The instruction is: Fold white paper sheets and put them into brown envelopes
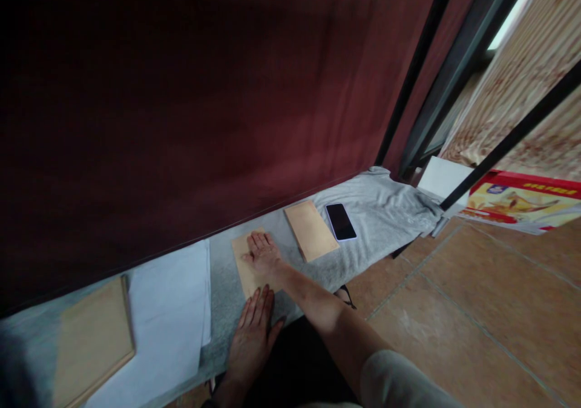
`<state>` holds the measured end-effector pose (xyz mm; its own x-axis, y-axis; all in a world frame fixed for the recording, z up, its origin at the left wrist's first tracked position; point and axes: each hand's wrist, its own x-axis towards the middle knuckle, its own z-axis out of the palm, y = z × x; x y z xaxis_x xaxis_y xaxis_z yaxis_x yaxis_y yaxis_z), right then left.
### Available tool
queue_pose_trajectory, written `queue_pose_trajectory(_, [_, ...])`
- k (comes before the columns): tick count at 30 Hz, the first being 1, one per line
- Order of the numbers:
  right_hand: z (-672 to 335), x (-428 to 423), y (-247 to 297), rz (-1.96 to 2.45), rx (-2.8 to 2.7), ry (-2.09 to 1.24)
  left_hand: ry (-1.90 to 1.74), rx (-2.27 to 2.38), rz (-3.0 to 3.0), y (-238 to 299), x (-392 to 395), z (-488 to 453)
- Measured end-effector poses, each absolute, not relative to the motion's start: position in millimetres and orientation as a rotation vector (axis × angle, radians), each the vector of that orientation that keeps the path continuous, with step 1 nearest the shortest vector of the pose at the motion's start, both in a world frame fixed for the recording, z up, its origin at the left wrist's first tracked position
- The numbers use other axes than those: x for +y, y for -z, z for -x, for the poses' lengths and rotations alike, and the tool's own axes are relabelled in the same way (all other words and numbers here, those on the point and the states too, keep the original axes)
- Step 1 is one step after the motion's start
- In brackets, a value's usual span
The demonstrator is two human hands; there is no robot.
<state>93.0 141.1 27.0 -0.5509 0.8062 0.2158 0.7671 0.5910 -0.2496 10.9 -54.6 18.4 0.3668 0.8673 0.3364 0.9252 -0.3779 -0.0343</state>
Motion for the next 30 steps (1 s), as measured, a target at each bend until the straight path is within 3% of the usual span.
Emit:
queue_pose_trajectory(6, [-87.8, 129.2, -19.3, 1.163, -2.561, -0.173, 0.415, -1.607, 2.411, -15.5, -54.5, -10.2])
queue_pose_trajectory(14, [-111.9, 110.7, -9.0, 1.393, -2.358, -0.143, 0.412, -1.616, 2.409, -18.2, -54.8, -12.3])
queue_pose_trajectory(30, [-175.9, 44.5, -12.4, 1.362, -2.337, -0.09, 0.423, -1.624, 2.43, -15.3, -53.3, -13.1])
